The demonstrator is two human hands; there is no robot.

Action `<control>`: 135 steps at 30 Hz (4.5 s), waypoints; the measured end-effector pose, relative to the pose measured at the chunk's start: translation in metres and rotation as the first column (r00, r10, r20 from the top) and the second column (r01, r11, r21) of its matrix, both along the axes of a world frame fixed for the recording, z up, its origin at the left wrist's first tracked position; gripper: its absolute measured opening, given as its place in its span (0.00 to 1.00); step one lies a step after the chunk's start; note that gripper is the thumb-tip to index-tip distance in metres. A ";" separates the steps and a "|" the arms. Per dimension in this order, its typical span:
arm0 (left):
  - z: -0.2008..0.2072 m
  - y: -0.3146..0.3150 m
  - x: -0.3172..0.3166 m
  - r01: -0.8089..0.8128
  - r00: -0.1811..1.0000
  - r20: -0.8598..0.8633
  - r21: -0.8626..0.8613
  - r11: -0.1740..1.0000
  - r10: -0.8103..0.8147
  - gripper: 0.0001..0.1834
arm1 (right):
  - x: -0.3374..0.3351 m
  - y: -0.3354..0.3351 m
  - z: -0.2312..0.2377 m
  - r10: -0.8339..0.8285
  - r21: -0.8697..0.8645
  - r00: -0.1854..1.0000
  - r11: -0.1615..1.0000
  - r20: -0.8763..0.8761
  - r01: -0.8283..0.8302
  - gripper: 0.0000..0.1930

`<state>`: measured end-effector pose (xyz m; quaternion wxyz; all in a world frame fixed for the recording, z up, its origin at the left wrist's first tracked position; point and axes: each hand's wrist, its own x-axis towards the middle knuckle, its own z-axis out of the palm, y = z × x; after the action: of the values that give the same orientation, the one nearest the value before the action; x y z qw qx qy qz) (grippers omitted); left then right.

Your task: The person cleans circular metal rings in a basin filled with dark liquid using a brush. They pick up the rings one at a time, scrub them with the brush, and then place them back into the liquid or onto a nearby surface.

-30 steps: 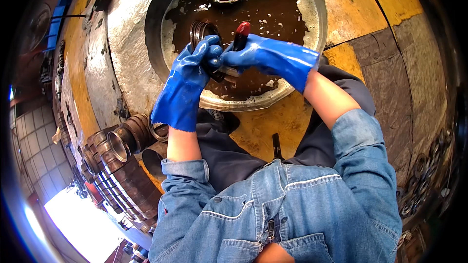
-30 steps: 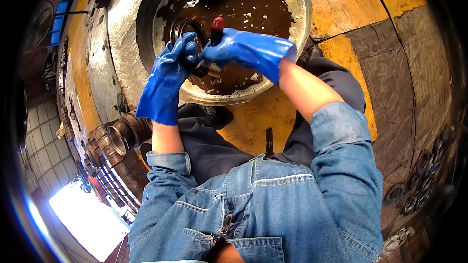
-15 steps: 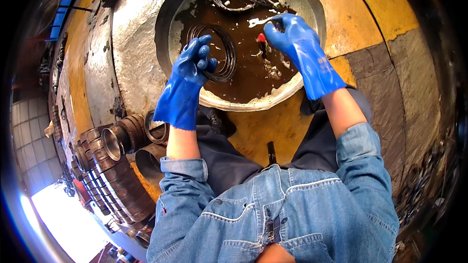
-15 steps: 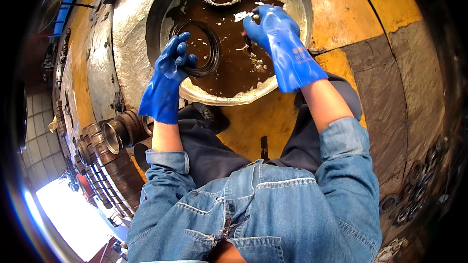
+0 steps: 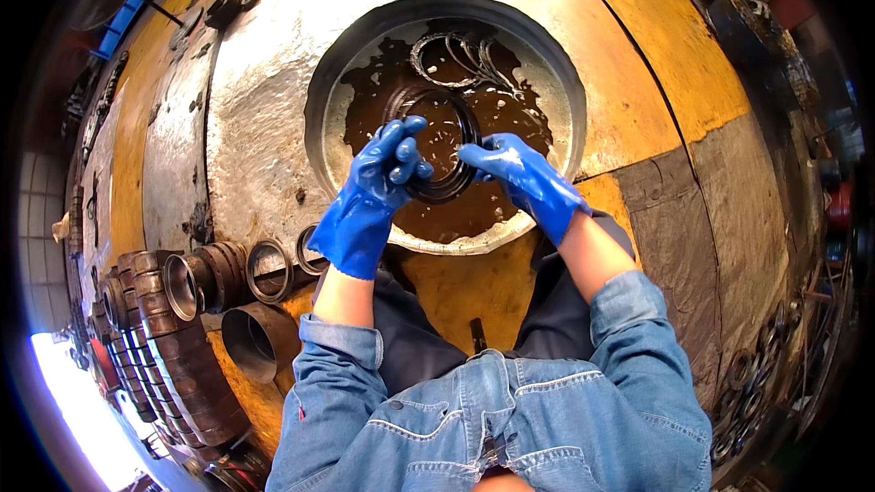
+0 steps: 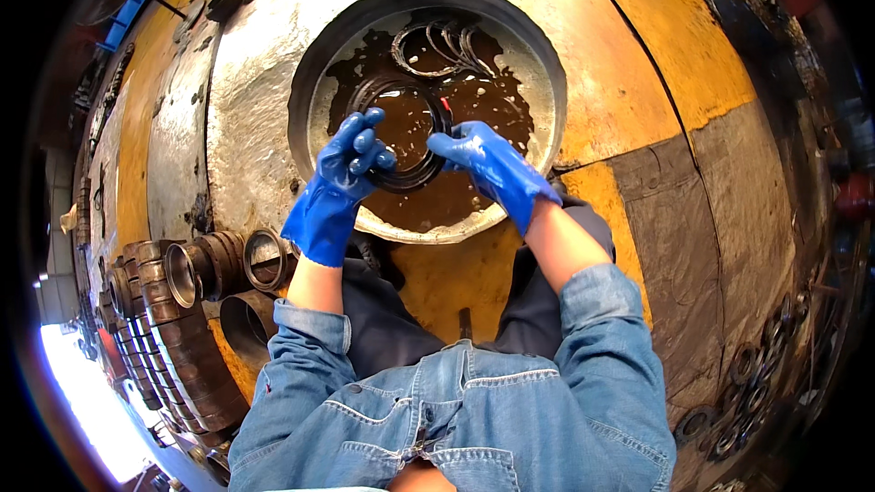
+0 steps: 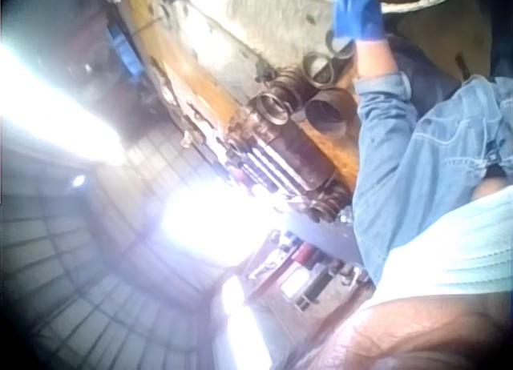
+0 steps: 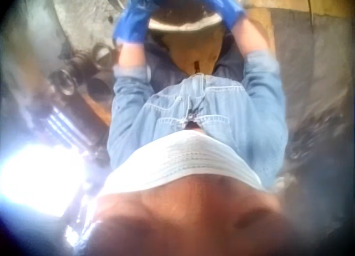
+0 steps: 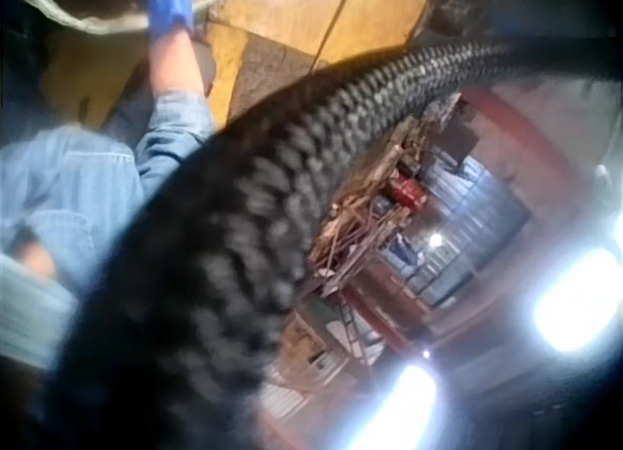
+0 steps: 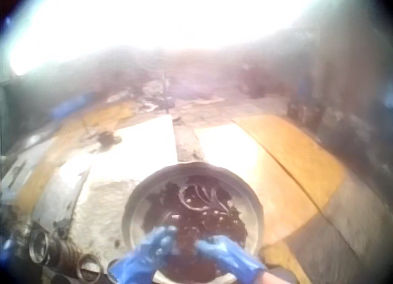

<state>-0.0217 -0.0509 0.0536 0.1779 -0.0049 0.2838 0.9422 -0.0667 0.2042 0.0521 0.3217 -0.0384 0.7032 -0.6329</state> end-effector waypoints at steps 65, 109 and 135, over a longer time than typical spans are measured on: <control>0.018 -0.012 -0.017 0.114 0.985 -0.171 0.545 0.831 -0.023 0.21 | -0.058 0.006 0.006 -0.070 -0.367 0.891 0.895 0.448 0.255 0.23; -0.018 -0.004 -0.012 -0.292 0.926 0.114 -0.387 0.875 0.359 0.25 | -0.042 -0.001 0.022 -0.166 -0.217 0.984 0.960 0.067 0.177 0.15; -0.048 -0.026 -0.012 -0.019 0.990 0.138 0.338 0.941 -0.030 0.26 | -0.032 -0.005 0.022 -0.119 0.101 0.992 0.987 -0.039 0.122 0.22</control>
<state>-0.0340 -0.0767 0.0052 0.1984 -0.0402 0.1042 0.9737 -0.0984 0.1989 0.0740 0.2728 0.0103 0.7412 -0.6133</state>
